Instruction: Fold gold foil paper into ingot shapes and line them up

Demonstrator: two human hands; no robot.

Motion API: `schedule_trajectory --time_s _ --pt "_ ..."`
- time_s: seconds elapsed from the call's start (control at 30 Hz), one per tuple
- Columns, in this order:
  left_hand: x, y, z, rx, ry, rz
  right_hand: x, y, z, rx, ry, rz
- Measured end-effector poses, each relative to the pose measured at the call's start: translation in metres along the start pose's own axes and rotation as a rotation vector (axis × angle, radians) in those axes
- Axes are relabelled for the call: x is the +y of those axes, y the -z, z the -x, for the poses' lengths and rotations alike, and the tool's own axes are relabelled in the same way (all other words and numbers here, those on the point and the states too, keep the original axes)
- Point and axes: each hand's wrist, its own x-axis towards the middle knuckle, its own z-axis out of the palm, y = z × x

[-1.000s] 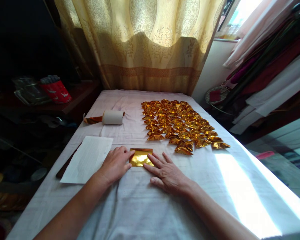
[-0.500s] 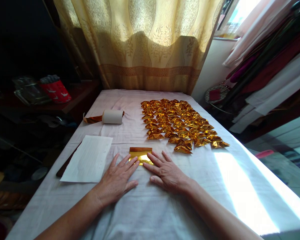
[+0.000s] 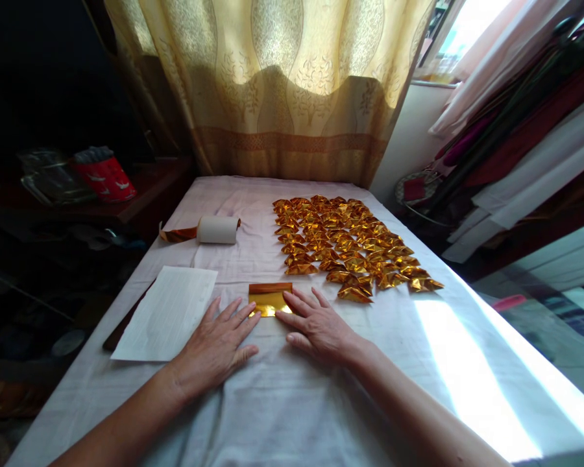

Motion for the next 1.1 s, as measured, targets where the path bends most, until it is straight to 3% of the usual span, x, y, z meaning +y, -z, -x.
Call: schedule_trajectory --time_s 0.37,0.57,0.67,0.87,1.1 --pt "-0.007 0.019 -0.049 0.171 0.089 0.009 -0.020 -0.007 -0.057 0.279 0.009 0.009" --pt "-0.015 0.002 -0.059 0.243 0.126 0.082 -0.016 -0.014 -0.064 0.211 -0.045 -0.004" --pt "-0.019 -0.007 -0.056 0.289 0.105 0.099 -0.007 -0.012 -0.058 0.285 -0.023 -0.034" --pt "-0.028 -0.021 -0.057 0.413 0.036 0.110 0.021 -0.012 -0.052 0.488 -0.134 -0.076" --pt "-0.031 -0.029 -0.058 0.526 -0.017 0.086 0.037 -0.016 -0.058 0.537 -0.115 -0.058"
